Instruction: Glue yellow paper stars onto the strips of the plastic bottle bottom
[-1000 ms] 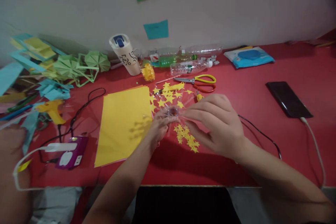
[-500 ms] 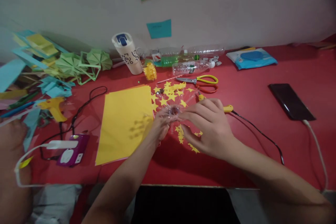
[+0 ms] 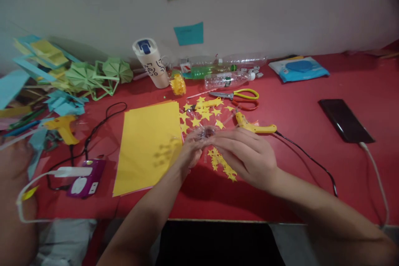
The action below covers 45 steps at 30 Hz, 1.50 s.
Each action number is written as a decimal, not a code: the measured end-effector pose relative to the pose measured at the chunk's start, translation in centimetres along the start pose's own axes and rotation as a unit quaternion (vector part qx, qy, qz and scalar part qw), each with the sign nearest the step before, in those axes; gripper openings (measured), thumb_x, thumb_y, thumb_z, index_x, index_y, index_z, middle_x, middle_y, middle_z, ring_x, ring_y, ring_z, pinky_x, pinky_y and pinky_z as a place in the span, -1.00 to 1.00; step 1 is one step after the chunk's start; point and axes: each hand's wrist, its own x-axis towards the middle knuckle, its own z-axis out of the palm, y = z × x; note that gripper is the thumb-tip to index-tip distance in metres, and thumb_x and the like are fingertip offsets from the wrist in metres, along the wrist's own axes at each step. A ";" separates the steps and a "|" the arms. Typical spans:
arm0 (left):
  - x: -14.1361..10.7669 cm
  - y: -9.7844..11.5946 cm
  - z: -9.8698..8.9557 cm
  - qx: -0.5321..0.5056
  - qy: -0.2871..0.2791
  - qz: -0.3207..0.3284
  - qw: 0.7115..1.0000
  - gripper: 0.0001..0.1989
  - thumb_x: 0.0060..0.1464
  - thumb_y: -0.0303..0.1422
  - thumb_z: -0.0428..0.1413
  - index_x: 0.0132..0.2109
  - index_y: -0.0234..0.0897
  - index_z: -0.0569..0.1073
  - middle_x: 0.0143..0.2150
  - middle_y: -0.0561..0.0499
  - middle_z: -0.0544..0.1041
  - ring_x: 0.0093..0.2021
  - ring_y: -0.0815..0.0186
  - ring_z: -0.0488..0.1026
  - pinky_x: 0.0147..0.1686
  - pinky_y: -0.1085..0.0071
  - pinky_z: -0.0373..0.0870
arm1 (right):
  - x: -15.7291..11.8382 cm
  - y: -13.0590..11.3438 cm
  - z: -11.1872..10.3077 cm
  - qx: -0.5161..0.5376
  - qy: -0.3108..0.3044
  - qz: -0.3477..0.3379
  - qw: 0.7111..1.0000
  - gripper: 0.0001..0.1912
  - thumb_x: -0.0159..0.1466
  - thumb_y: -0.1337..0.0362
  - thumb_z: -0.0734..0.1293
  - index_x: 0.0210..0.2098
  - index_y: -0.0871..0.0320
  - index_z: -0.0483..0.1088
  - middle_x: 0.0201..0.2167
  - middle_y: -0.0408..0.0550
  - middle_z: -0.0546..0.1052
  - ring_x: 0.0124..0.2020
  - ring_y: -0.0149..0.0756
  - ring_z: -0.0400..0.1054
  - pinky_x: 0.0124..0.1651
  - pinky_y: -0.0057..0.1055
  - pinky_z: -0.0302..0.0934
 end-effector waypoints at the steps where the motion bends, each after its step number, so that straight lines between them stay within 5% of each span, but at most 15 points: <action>1: -0.1 0.0 0.0 -0.003 0.001 0.001 1.000 -0.63 -0.35 -0.24 0.42 -0.32 -0.24 0.54 -0.31 -0.01 0.59 -0.13 0.15 0.54 -0.11 0.30 0.42 | 0.0 0.0 0.0 0.001 -0.001 0.011 1.000 -0.81 0.34 0.49 0.25 -0.11 0.20 0.44 -0.24 0.00 0.66 -0.23 -0.35 0.54 -0.21 -0.42 0.42; 13: -0.1 0.0 -0.1 -0.011 0.008 0.007 1.000 -0.68 -0.33 -0.29 0.41 -0.40 -0.23 0.48 -0.34 0.04 0.59 -0.14 0.21 0.55 -0.03 0.32 0.41 | -0.1 -0.1 0.1 -0.020 0.009 0.031 0.999 -0.79 0.32 0.47 0.29 -0.09 0.13 0.43 -0.25 -0.09 0.68 -0.28 -0.39 0.57 -0.19 -0.46 0.50; 19: -0.2 0.5 0.3 -0.008 0.009 -0.003 1.000 -0.62 -0.38 -0.30 0.41 -0.31 -0.20 0.52 -0.38 0.03 0.57 -0.17 0.16 0.55 -0.16 0.29 0.44 | 0.1 -0.3 -0.1 0.017 0.001 0.036 0.999 -0.84 0.30 0.50 0.28 -0.18 0.17 0.43 -0.31 -0.09 0.67 -0.31 -0.41 0.56 -0.22 -0.46 0.48; 27: 0.2 0.4 0.3 -0.001 0.022 -0.011 1.000 -0.55 -0.43 -0.31 0.42 -0.26 -0.17 0.51 -0.40 0.02 0.58 -0.11 0.10 0.56 -0.19 0.30 0.44 | 0.0 -0.3 -0.3 -0.002 0.001 -0.017 1.000 -0.84 0.27 0.56 0.27 -0.24 0.24 0.42 -0.36 -0.01 0.65 -0.33 -0.38 0.54 -0.26 -0.48 0.46; 35: -0.4 1.0 0.5 -0.006 0.015 0.001 1.000 -0.65 -0.41 -0.27 0.44 -0.40 -0.16 0.50 -0.49 0.05 0.54 -0.20 0.12 0.56 -0.17 0.27 0.44 | -0.1 -0.2 0.1 -0.043 -0.001 -0.019 0.999 -0.80 0.31 0.45 0.29 -0.07 0.21 0.40 -0.24 0.00 0.67 -0.26 -0.35 0.57 -0.24 -0.42 0.51; 40: 0.1 0.5 -0.1 -0.009 0.010 0.011 1.000 -0.67 -0.37 -0.30 0.41 -0.35 -0.14 0.54 -0.36 0.00 0.59 -0.22 0.11 0.55 -0.27 0.27 0.42 | 0.4 -0.2 -1.1 -0.067 0.020 -0.048 0.996 -0.80 0.27 0.46 0.32 -0.11 0.18 0.42 -0.26 0.04 0.67 -0.26 -0.28 0.58 -0.27 -0.36 0.50; 45: 0.4 0.2 -0.4 -0.012 0.034 0.031 0.999 -0.68 -0.37 -0.38 0.37 -0.32 -0.17 0.56 -0.40 0.05 0.56 -0.40 0.30 0.47 -0.34 0.36 0.39 | 1.0 -0.2 -2.9 -0.084 0.028 -0.007 0.996 -0.75 0.26 0.48 0.30 -0.15 0.05 0.45 -0.32 -0.04 0.65 -0.34 -0.24 0.53 -0.27 -0.24 0.45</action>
